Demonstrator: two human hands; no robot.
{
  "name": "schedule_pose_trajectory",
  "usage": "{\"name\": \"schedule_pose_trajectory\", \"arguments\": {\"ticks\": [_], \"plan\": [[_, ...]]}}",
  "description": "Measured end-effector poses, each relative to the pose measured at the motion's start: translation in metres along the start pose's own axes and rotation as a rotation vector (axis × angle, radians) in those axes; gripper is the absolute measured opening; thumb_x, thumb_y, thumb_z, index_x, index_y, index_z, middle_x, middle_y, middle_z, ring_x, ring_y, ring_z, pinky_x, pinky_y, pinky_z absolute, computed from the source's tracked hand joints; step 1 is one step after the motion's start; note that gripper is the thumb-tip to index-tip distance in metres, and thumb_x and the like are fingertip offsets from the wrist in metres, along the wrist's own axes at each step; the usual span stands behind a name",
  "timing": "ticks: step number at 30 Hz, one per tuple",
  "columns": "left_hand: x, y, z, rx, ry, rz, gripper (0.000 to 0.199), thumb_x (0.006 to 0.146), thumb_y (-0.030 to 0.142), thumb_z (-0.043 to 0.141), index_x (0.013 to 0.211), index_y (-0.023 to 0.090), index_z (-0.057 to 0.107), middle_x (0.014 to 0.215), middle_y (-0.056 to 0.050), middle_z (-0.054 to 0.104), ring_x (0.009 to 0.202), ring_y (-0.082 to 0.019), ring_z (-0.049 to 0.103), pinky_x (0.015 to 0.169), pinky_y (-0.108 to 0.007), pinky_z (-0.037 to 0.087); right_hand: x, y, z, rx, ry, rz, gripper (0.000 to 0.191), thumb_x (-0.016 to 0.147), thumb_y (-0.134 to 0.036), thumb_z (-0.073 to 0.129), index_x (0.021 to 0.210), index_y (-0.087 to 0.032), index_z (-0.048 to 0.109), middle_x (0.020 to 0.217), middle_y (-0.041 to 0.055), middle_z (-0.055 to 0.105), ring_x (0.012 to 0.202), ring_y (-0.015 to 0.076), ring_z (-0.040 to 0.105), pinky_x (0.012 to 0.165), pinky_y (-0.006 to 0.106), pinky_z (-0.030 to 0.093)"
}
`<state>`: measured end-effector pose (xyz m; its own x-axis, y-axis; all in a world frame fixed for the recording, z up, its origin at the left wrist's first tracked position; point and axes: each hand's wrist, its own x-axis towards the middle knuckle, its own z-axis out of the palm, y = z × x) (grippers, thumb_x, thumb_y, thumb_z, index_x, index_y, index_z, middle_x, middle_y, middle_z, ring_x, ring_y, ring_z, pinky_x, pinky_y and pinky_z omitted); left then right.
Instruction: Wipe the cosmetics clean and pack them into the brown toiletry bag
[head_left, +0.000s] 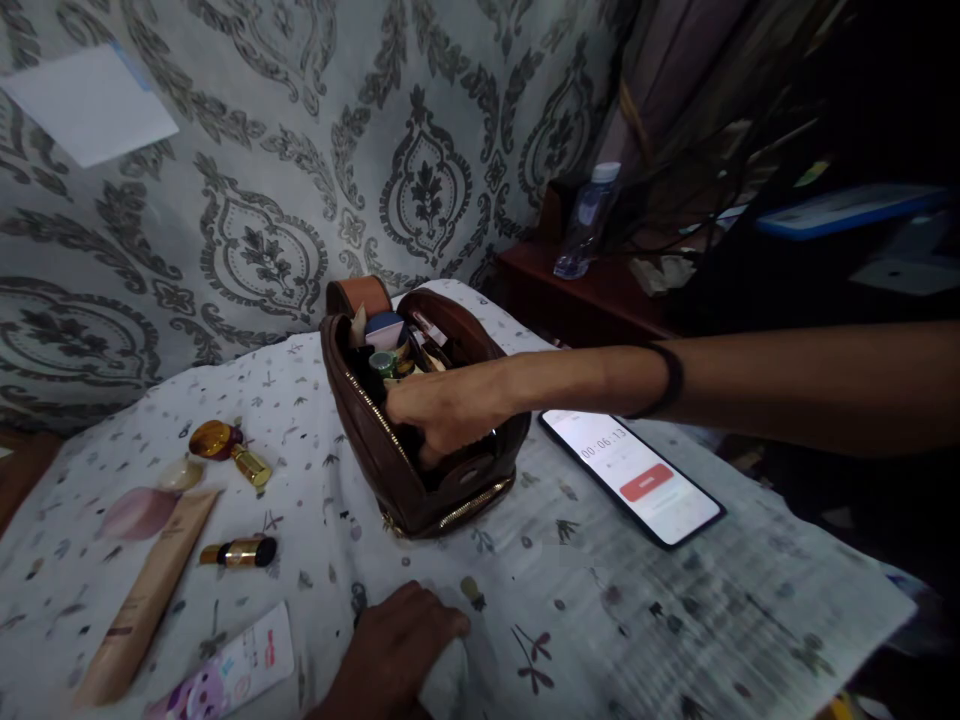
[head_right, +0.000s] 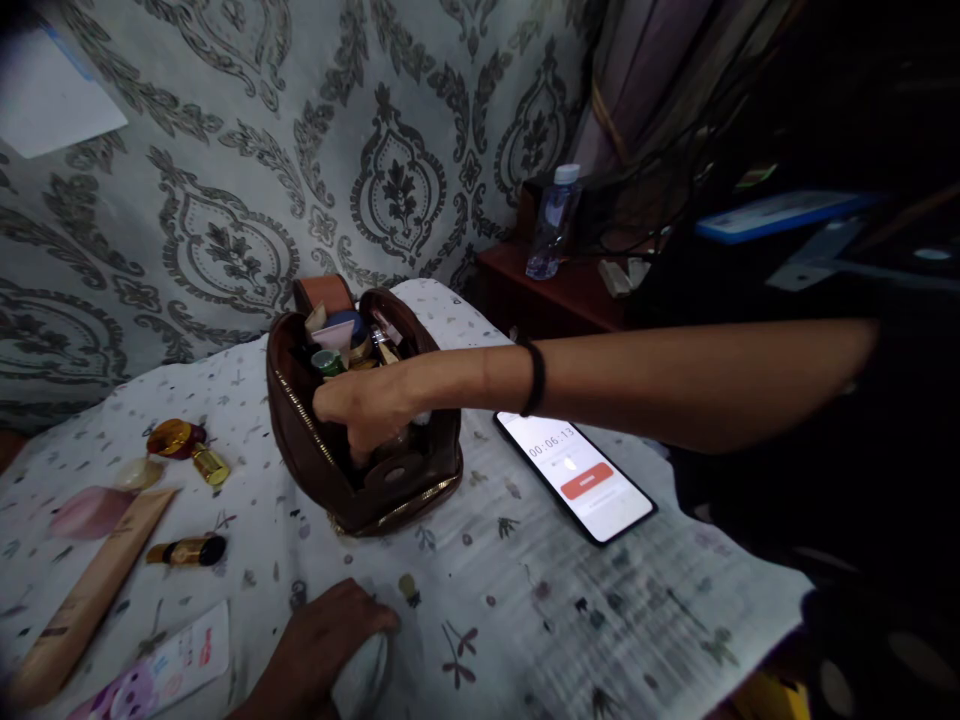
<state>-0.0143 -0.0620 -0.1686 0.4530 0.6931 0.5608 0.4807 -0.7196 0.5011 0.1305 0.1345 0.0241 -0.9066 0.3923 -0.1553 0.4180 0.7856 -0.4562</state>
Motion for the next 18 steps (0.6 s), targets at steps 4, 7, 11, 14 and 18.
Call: {"name": "schedule_pose_trajectory", "arguments": {"ticks": [4, 7, 11, 14, 18], "plan": [[0.005, 0.002, -0.002, -0.004, -0.008, 0.001, 0.045, 0.103, 0.052, 0.028, 0.104, 0.017, 0.057, 0.07, -0.004, 0.06, 0.059, -0.015, 0.051, 0.052, -0.027, 0.037, -0.01, 0.0, -0.012, -0.186, -0.111, -0.027, 0.013, 0.078, -0.008, 0.072, 0.091, -0.009, 0.075, 0.081, 0.0022, 0.069, 0.069, 0.0121, 0.056, 0.059, 0.023, 0.036], [0.006, 0.003, -0.001, 0.0, -0.007, -0.007, 0.034, 0.104, 0.043, 0.034, 0.101, 0.017, 0.057, 0.069, -0.003, 0.059, 0.058, -0.014, 0.051, 0.053, -0.026, 0.037, -0.017, 0.002, -0.014, -0.243, -0.153, -0.026, 0.007, 0.079, -0.015, 0.072, 0.085, -0.014, 0.074, 0.074, 0.0004, 0.067, 0.067, 0.0131, 0.056, 0.058, 0.026, 0.033], [0.004, 0.002, 0.001, -0.012, 0.009, -0.019, 0.034, 0.105, 0.041, 0.033, 0.1, 0.017, 0.057, 0.068, -0.003, 0.058, 0.058, -0.014, 0.051, 0.053, -0.026, 0.037, -0.022, 0.002, -0.008, -0.304, -0.144, -0.014, 0.009, 0.081, -0.01, 0.066, 0.081, -0.016, 0.071, 0.08, 0.0041, 0.069, 0.074, 0.0177, 0.06, 0.062, 0.03, 0.036], [0.006, 0.002, 0.001, -0.009, 0.022, 0.0, 0.037, 0.104, 0.046, 0.032, 0.101, 0.017, 0.056, 0.067, -0.002, 0.057, 0.057, -0.015, 0.049, 0.052, -0.026, 0.037, -0.025, -0.001, -0.006, -0.225, -0.093, 0.057, 0.019, 0.078, -0.003, 0.065, 0.075, -0.021, 0.069, 0.084, 0.003, 0.071, 0.08, 0.0182, 0.062, 0.068, 0.03, 0.041], [0.013, 0.004, -0.001, 0.03, 0.026, 0.03, 0.034, 0.105, 0.041, 0.033, 0.097, 0.017, 0.056, 0.064, -0.001, 0.056, 0.053, -0.013, 0.048, 0.05, -0.025, 0.036, -0.024, 0.0, -0.006, -0.219, -0.176, -0.01, 0.014, 0.079, -0.006, 0.067, 0.082, -0.02, 0.07, 0.09, 0.0042, 0.071, 0.081, 0.019, 0.062, 0.066, 0.031, 0.041]]}}
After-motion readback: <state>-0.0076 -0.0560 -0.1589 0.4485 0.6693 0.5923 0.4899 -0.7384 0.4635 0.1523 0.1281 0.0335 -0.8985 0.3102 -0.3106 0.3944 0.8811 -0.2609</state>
